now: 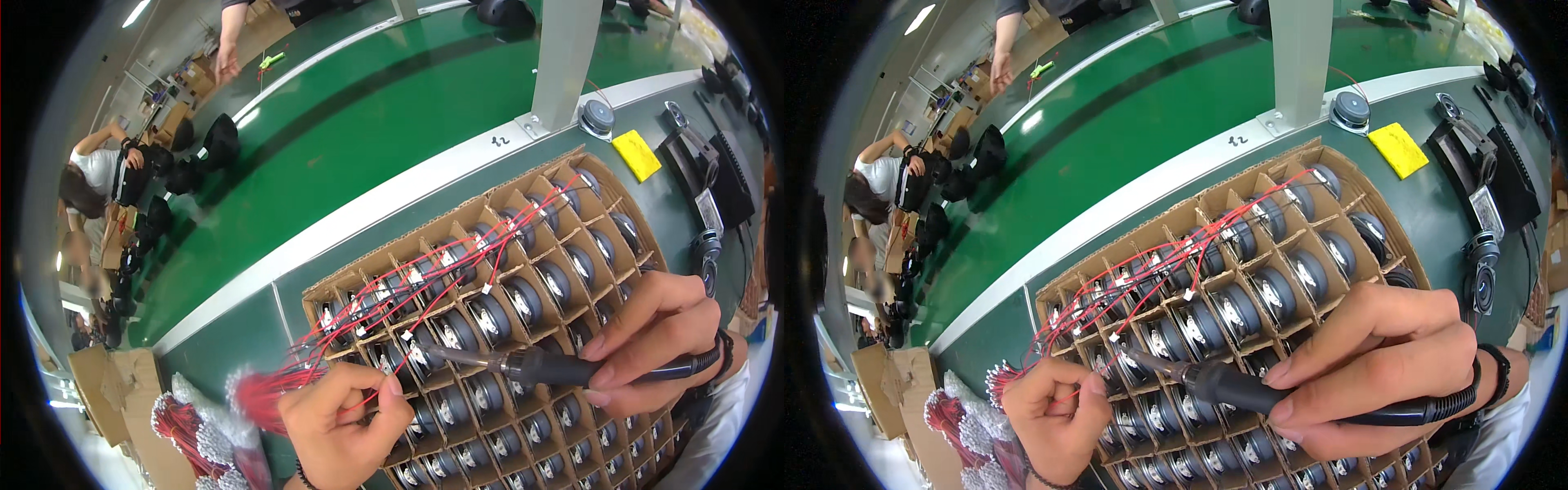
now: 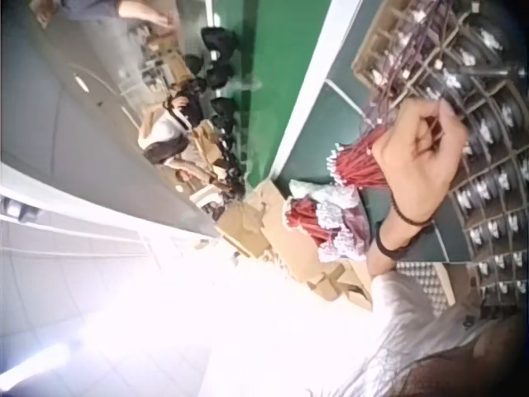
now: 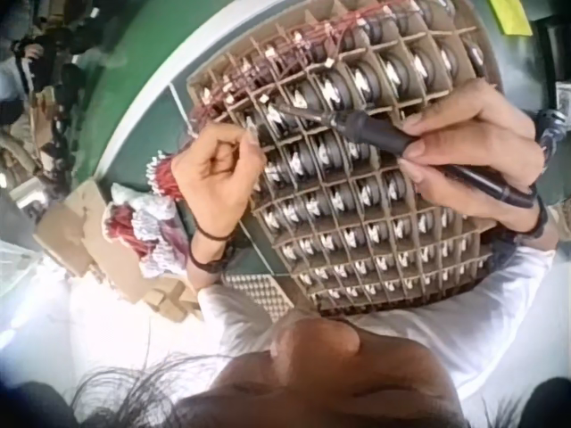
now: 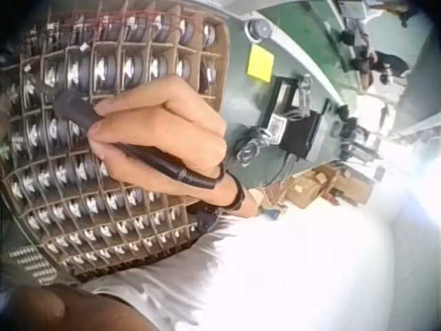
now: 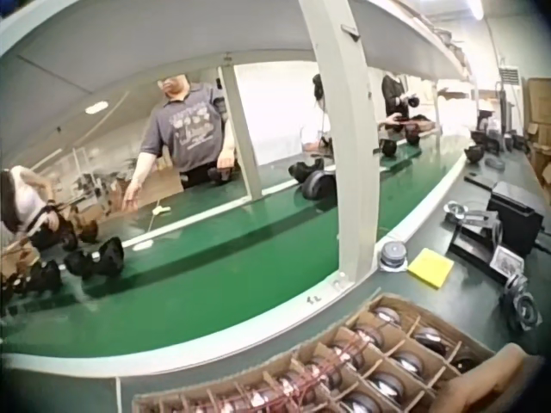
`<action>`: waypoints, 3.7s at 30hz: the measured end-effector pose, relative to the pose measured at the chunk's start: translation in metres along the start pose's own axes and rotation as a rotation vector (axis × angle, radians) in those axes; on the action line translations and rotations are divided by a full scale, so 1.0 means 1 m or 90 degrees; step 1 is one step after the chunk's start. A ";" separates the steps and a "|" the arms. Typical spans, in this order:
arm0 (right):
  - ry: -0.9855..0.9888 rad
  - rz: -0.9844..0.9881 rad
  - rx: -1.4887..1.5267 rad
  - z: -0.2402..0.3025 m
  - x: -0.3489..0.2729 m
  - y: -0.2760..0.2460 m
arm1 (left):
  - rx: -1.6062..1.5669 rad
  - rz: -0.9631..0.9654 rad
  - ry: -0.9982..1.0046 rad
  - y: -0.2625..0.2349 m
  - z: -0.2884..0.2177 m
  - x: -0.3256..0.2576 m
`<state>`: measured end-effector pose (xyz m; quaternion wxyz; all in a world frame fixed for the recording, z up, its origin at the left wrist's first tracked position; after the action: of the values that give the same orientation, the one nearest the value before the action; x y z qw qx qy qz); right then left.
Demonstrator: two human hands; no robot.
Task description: Connecting red wires to metal circular components using a soldering iron or hand tool in an assembly line.
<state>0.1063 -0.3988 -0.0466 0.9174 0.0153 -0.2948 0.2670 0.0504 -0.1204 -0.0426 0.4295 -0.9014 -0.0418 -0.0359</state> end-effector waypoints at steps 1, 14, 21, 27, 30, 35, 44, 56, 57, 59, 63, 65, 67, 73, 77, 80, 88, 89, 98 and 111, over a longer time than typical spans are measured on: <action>0.002 0.000 0.003 0.001 0.000 -0.002 | -0.005 -0.001 -0.001 0.000 0.001 0.000; -0.001 0.077 -0.018 -0.005 0.001 -0.002 | -0.029 0.017 -0.003 0.001 0.005 0.001; -0.005 0.079 -0.019 -0.005 0.002 -0.001 | -0.039 0.018 -0.012 0.002 0.005 0.000; 0.004 0.076 -0.017 -0.005 0.002 0.001 | -0.035 0.014 -0.008 0.001 0.003 0.001; 0.015 0.084 -0.010 -0.007 0.002 0.000 | -0.033 0.013 -0.004 0.002 0.004 0.002; 0.011 0.082 -0.010 -0.004 0.002 0.001 | -0.022 -0.001 0.004 0.000 0.001 0.001; 0.037 0.087 -0.020 -0.002 0.002 0.002 | -0.024 0.003 0.000 0.001 0.003 0.003; 0.142 0.106 -0.016 0.012 0.004 0.000 | -0.022 -0.005 0.017 0.002 0.003 0.003; 0.177 0.119 -0.007 0.013 0.004 -0.001 | -0.023 -0.006 0.011 0.002 0.002 0.003; 0.168 0.119 0.002 0.010 0.002 -0.001 | -0.023 -0.008 0.006 0.002 0.002 0.003; 0.186 0.122 0.022 0.008 0.000 0.000 | -0.015 -0.012 0.012 0.002 0.003 0.003; 0.161 0.120 0.046 0.007 0.005 0.003 | -0.011 -0.018 0.008 0.002 0.004 0.002; 0.141 0.114 0.061 0.009 0.006 0.003 | -0.006 -0.020 0.021 0.002 0.003 0.003; 0.169 0.132 0.006 0.011 0.002 0.000 | -0.010 -0.015 0.011 0.003 0.001 0.003; 0.161 0.127 0.007 0.008 -0.001 0.001 | -0.005 -0.019 0.017 0.002 0.002 0.004; 0.144 0.121 0.015 0.004 0.002 0.001 | 0.004 -0.022 0.010 0.002 0.002 0.003; 0.128 0.133 0.001 0.006 0.005 0.000 | 0.013 -0.025 0.018 0.002 0.002 0.004; 0.118 0.126 0.001 0.004 0.004 0.000 | 0.011 -0.023 0.019 0.004 0.002 0.005; 0.138 0.111 0.015 0.009 0.005 0.003 | 0.009 -0.022 0.020 0.002 0.002 0.004; 0.136 0.127 0.008 0.008 0.006 0.002 | 0.011 -0.023 0.017 0.002 0.001 0.004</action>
<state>0.1048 -0.3953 -0.0370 0.9124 -0.0366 -0.1940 0.3587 0.0545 -0.1203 -0.0446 0.4373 -0.8961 -0.0526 -0.0549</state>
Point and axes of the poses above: each hand's wrist, its own x-axis towards the middle knuckle, its own y-axis out of the palm, z = x × y, the point moved 1 cm from there along x, towards the middle knuckle, and after that the axes turned 14 degrees about x, right-handed, at the moved point
